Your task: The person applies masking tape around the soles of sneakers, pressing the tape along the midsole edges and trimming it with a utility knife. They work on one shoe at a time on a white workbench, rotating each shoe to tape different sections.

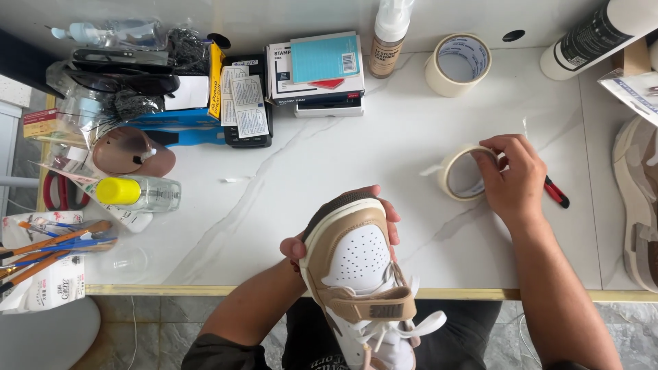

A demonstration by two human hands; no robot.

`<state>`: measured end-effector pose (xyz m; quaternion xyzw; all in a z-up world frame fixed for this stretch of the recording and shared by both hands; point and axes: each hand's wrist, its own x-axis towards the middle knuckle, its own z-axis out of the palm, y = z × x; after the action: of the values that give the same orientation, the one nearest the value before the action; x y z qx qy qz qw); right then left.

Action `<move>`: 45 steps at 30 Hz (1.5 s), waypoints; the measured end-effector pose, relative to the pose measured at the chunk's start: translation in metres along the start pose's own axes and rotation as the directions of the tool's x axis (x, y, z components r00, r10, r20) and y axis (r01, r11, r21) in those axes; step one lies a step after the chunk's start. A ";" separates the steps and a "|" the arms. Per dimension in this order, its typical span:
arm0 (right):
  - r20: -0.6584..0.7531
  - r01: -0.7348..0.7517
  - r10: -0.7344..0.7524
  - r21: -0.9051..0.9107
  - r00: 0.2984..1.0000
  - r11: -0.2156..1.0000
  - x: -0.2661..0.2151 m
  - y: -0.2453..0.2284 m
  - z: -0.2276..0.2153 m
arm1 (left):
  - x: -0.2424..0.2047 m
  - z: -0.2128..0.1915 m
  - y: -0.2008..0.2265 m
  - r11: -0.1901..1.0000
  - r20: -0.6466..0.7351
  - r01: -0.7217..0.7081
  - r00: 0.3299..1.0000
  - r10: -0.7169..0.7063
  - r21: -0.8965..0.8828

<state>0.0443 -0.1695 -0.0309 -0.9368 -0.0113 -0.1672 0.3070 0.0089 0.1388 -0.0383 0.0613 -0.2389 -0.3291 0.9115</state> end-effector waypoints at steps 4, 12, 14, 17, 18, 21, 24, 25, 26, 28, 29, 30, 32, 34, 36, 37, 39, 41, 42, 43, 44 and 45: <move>-0.080 0.081 -0.072 0.115 0.994 0.990 -0.001 -0.005 0.000 | 0.002 -0.009 -0.004 0.993 0.115 -0.016 0.993 0.029 -0.117; -0.114 0.172 -0.154 0.169 0.981 0.970 -0.003 0.001 0.002 | -0.001 -0.005 -0.001 0.991 0.103 -0.044 0.993 0.058 -0.130; -0.079 0.099 -0.087 0.167 0.993 0.981 -0.002 -0.004 -0.001 | 0.001 0.010 0.006 0.983 -0.055 -0.104 0.994 0.097 -0.152; -0.045 0.090 -0.086 0.105 0.995 0.990 0.000 -0.010 -0.003 | -0.003 -0.004 0.011 0.982 -0.223 -0.137 0.969 0.106 -0.131; -0.045 0.092 -0.087 0.103 0.995 0.990 0.002 -0.010 -0.003 | -0.002 -0.010 0.010 0.982 -0.221 -0.138 0.970 0.107 -0.132; 0.012 0.038 -0.039 0.118 0.999 0.992 0.002 -0.013 -0.003 | -0.002 -0.022 0.007 0.985 -0.330 -0.160 0.935 0.132 -0.060; 0.039 0.004 -0.008 0.114 0.999 0.993 0.002 -0.011 -0.002 | -0.002 -0.026 0.003 0.986 -0.439 -0.133 0.884 0.162 0.095; 0.042 -0.011 0.006 0.129 0.999 0.992 0.000 -0.007 -0.001 | -0.005 -0.033 0.001 0.982 -0.454 -0.104 0.875 0.167 0.161; 0.047 -0.026 0.019 0.145 0.999 0.989 -0.001 -0.003 0.000 | -0.010 -0.039 -0.002 0.971 -0.470 -0.074 0.865 0.175 0.225; 0.063 -0.045 0.029 0.269 0.998 0.962 -0.004 0.008 0.006 | -0.014 -0.049 -0.008 0.964 -0.508 -0.082 0.837 0.204 0.252; 0.072 -0.064 0.039 0.386 0.997 0.920 -0.004 0.014 0.008 | -0.016 -0.054 -0.011 0.957 -0.538 -0.085 0.812 0.228 0.278; 0.075 -0.065 0.038 0.388 0.996 0.920 -0.003 0.012 0.006 | -0.009 -0.045 -0.008 0.956 -0.540 -0.086 0.810 0.230 0.279; 0.179 -0.227 0.148 0.595 0.973 0.771 -0.001 0.008 0.003 | 0.004 -0.026 -0.003 0.887 -0.604 -0.075 0.706 0.369 0.455; 0.215 -0.276 0.178 0.623 0.960 0.732 0.002 0.007 -0.001 | 0.008 -0.023 -0.001 0.843 -0.578 -0.071 0.697 0.424 0.534; 0.250 -0.321 0.206 0.648 0.946 0.691 0.004 0.008 -0.004 | 0.011 -0.021 0.001 0.791 -0.544 -0.066 0.691 0.476 0.608; 0.298 -0.387 0.247 0.739 0.922 0.551 0.005 0.009 -0.005 | 0.011 -0.021 0.002 0.775 -0.524 -0.076 0.696 0.492 0.627; 0.355 -0.443 0.278 0.805 0.893 0.395 0.005 0.016 -0.007 | 0.011 -0.020 0.002 0.760 -0.505 -0.088 0.698 0.508 0.644; 0.416 -0.482 0.281 0.844 0.865 0.235 0.005 0.027 -0.008 | 0.011 -0.020 0.003 0.745 -0.506 -0.086 0.682 0.528 0.661; 0.416 -0.482 0.281 0.844 0.865 0.235 0.005 0.031 -0.007 | 0.011 -0.018 0.003 0.745 -0.506 -0.086 0.682 0.528 0.661; 0.415 -0.484 0.305 0.852 0.857 0.200 0.005 0.036 -0.006 | 0.011 -0.017 0.004 0.745 -0.517 -0.085 0.667 0.536 0.662; 0.414 -0.483 0.329 0.860 0.849 0.166 0.005 0.040 -0.006 | 0.011 -0.016 0.005 0.744 -0.528 -0.084 0.653 0.543 0.662; 0.413 -0.482 0.329 0.860 0.849 0.166 0.005 0.043 -0.006 | 0.012 -0.014 0.006 0.745 -0.527 -0.083 0.654 0.542 0.662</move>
<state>0.0525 -0.2077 -0.0493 -0.5461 0.1230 0.0222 0.8284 0.0269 0.1354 -0.0443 0.4118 0.0238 -0.0190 0.9108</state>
